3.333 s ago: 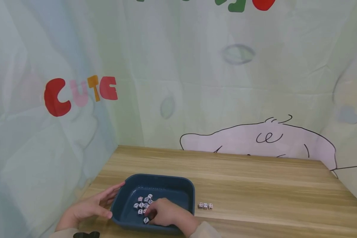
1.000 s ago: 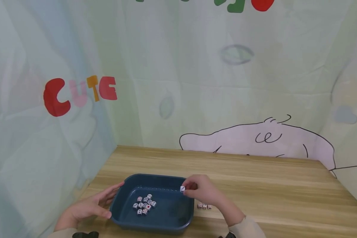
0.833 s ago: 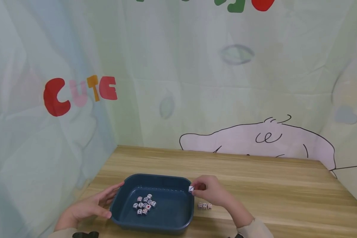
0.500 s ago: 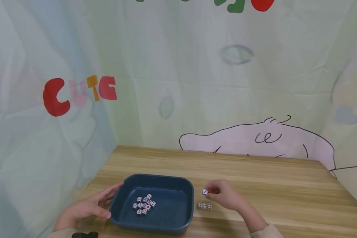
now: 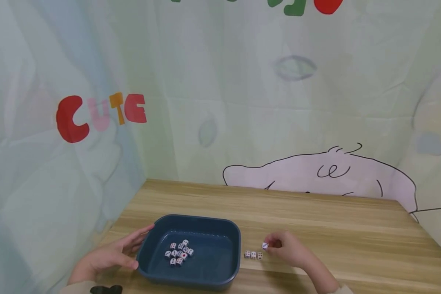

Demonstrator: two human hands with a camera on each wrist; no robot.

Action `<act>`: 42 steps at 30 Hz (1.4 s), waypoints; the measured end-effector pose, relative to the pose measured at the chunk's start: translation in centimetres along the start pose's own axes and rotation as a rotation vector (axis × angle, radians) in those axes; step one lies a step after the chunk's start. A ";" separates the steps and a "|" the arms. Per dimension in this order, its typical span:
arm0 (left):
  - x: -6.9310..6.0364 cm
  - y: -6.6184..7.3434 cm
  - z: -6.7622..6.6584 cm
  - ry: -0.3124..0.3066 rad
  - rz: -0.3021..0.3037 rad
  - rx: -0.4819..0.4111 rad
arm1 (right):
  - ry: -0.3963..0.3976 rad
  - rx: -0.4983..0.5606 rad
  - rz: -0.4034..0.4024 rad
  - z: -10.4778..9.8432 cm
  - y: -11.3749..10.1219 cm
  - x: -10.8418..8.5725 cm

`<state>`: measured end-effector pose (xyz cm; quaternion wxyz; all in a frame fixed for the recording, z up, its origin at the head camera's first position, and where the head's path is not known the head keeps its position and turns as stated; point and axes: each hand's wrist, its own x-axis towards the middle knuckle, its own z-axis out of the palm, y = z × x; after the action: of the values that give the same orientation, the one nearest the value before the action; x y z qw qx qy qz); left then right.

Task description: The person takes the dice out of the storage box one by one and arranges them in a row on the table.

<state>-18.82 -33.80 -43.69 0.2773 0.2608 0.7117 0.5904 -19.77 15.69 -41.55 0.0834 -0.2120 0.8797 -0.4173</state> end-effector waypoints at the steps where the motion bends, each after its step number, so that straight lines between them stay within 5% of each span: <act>1: 0.0 0.0 0.0 0.003 -0.001 0.004 | 0.001 -0.007 -0.002 0.1 0.2 0.0; 13: 0.2 0.5 0.1 -0.002 0.004 0.003 | -0.002 -0.042 -0.001 0.7 1.9 -0.4; 42: 0.0 0.0 -0.1 0.002 0.022 0.007 | -0.029 -0.051 -0.019 1.3 2.3 -0.5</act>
<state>-18.86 -33.87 -43.64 0.2690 0.2690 0.7111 0.5912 -19.60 16.26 -44.15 0.0867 -0.2281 0.8868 -0.3924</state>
